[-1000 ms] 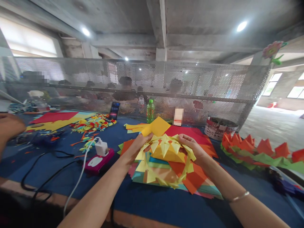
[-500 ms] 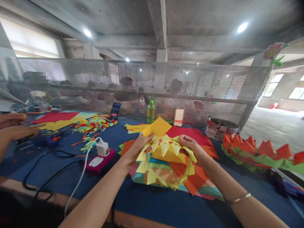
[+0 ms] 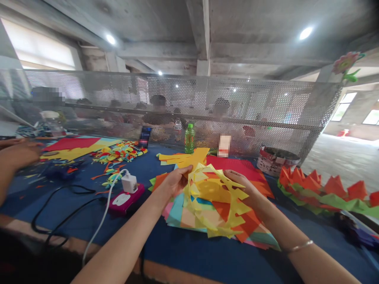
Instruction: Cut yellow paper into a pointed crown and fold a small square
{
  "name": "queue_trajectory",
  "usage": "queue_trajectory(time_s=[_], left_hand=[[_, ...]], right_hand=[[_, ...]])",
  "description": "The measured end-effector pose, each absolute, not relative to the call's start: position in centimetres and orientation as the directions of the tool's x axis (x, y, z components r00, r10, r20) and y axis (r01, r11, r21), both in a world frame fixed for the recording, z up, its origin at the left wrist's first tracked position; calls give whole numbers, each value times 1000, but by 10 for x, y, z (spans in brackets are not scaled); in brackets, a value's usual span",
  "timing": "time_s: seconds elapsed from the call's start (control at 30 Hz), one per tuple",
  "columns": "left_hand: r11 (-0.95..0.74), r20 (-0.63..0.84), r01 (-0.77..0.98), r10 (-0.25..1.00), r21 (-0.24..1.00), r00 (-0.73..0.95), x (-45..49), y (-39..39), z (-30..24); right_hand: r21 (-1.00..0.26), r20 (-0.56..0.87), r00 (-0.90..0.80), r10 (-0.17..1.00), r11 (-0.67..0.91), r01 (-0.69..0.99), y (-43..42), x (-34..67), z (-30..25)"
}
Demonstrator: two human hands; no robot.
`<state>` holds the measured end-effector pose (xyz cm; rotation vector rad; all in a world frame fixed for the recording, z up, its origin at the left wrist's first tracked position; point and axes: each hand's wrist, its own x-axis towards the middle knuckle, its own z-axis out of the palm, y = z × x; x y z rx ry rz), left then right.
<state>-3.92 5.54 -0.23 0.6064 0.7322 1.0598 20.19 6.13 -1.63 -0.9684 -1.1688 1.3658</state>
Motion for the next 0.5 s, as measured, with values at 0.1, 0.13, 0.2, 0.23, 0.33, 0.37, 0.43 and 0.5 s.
queue_trajectory(time_s=[0.1, 0.13, 0.2, 0.23, 0.33, 0.37, 0.43, 0.5], left_hand=[[329, -243, -587, 944, 740, 223, -40, 58, -5], [307, -249, -594, 952, 743, 181, -40, 58, -6], [275, -262, -604, 958, 748, 112, -39, 59, -6], [265, -261, -612, 960, 745, 97, -38, 59, -5], [248, -250, -642, 964, 725, 90, -36, 58, -3], [238, -250, -650, 965, 721, 76, -36, 58, -2], [214, -260, -655, 965, 725, 27, -37, 59, -3], [183, -240, -661, 971, 728, 4, -38, 61, -5]], right_hand=[[-984, 62, 58, 996, 71, -162, 65, 201, -18], [-983, 70, 105, 992, 86, -159, 67, 202, -19], [-977, 91, 173, 981, 121, -173, 72, 204, -21], [-972, 109, 205, 973, 147, -181, 74, 205, -22], [-958, 189, 243, 951, 233, -168, 77, 206, -23], [-956, 218, 233, 948, 256, -146, 76, 205, -23], [-952, 271, 198, 942, 293, -89, 73, 203, -23], [-946, 310, 171, 935, 321, -41, 70, 201, -22]])
